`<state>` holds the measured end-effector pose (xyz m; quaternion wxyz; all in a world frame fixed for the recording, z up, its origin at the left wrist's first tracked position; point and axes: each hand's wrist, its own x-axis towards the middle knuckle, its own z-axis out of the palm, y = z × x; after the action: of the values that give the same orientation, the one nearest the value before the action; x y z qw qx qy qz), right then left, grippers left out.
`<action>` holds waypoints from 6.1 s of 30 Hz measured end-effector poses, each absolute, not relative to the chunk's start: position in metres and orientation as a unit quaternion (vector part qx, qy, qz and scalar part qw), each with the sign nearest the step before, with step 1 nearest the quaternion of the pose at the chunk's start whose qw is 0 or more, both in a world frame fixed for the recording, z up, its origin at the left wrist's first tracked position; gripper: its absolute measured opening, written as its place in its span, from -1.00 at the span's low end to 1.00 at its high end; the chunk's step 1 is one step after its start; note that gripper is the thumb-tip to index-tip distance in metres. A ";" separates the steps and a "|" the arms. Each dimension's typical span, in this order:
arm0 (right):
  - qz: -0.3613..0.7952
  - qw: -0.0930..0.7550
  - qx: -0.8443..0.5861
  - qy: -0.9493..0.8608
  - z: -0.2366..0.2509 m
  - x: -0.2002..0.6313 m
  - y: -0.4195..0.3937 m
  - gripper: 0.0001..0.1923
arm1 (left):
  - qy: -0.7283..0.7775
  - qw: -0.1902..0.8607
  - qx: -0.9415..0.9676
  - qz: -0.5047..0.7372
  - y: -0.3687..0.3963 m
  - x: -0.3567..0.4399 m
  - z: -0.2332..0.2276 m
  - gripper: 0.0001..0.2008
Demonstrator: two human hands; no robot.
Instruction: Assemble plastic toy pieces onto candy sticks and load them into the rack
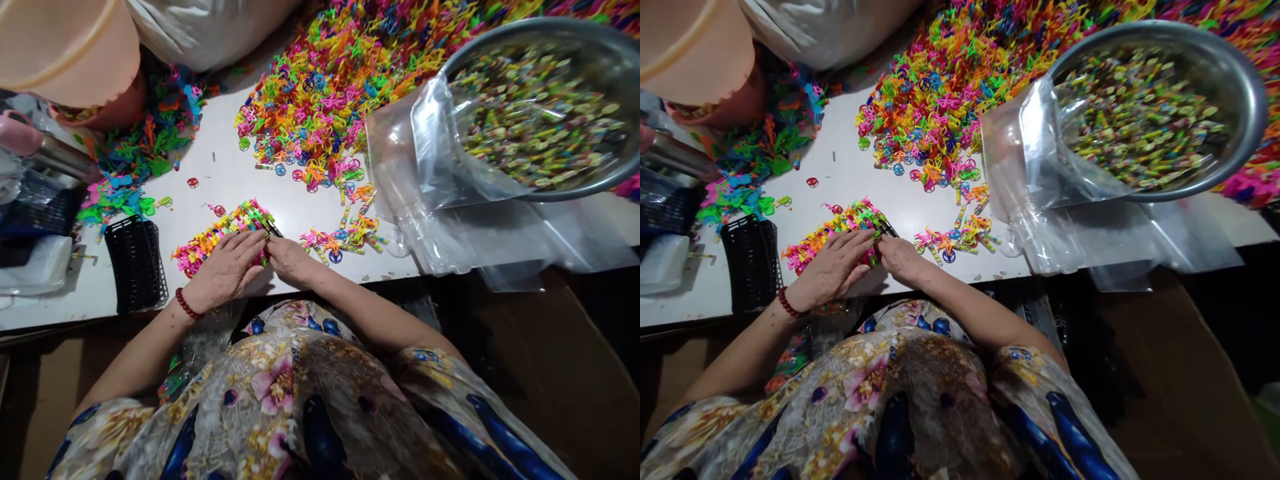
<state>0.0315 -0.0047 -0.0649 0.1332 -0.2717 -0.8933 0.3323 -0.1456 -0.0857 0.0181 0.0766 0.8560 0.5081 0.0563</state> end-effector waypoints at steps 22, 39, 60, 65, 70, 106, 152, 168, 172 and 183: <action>0.343 0.103 -0.300 -0.884 -0.068 0.030 -0.004 -0.74 | 0.450 0.067 0.890 0.022 -0.058 -0.141 0.012 -0.68; 0.106 0.112 -0.488 -0.859 -0.054 0.124 -0.029 -0.85 | 0.484 0.058 0.873 -0.015 -0.058 -0.137 0.019 -0.52; 0.416 0.252 -0.461 -0.742 -0.068 0.082 -0.009 -0.79 | 0.511 0.060 0.853 0.088 -0.088 -0.149 0.014 -0.45; 0.595 0.356 -0.472 -0.545 -0.059 0.087 0.005 -0.57 | 0.502 0.059 0.857 0.097 -0.089 -0.149 0.014 -0.43; 0.557 0.413 -0.445 -0.567 -0.053 0.110 0.025 -0.68 | 0.492 0.057 0.861 0.116 -0.090 -0.153 0.011 -0.39; 0.860 0.288 -0.293 -0.302 -0.026 0.109 -0.017 -0.73 | 0.573 0.232 0.712 0.334 -0.112 -0.086 0.039 -0.43; 0.639 0.368 -0.442 -0.511 -0.050 0.130 -0.015 -0.62 | 0.646 0.240 0.645 0.330 -0.087 -0.038 -0.034 -0.58; 0.494 0.326 -0.298 -0.749 -0.082 0.029 -0.012 -0.70 | 0.530 0.021 0.821 0.214 -0.093 -0.145 -0.003 -0.48; 0.499 0.317 -0.299 -0.749 -0.087 0.023 -0.015 -0.71 | 0.563 0.026 0.803 0.196 -0.096 -0.144 -0.002 -0.42; 0.388 0.297 -0.233 -0.841 -0.104 0.023 -0.011 -0.64 | 0.560 0.068 0.805 0.182 -0.096 -0.144 0.002 -0.43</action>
<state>0.0231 -0.0105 -0.1045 0.2969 -0.2327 -0.8407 0.3885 -0.1439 -0.0963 0.0022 0.0682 0.8054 0.5599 0.1822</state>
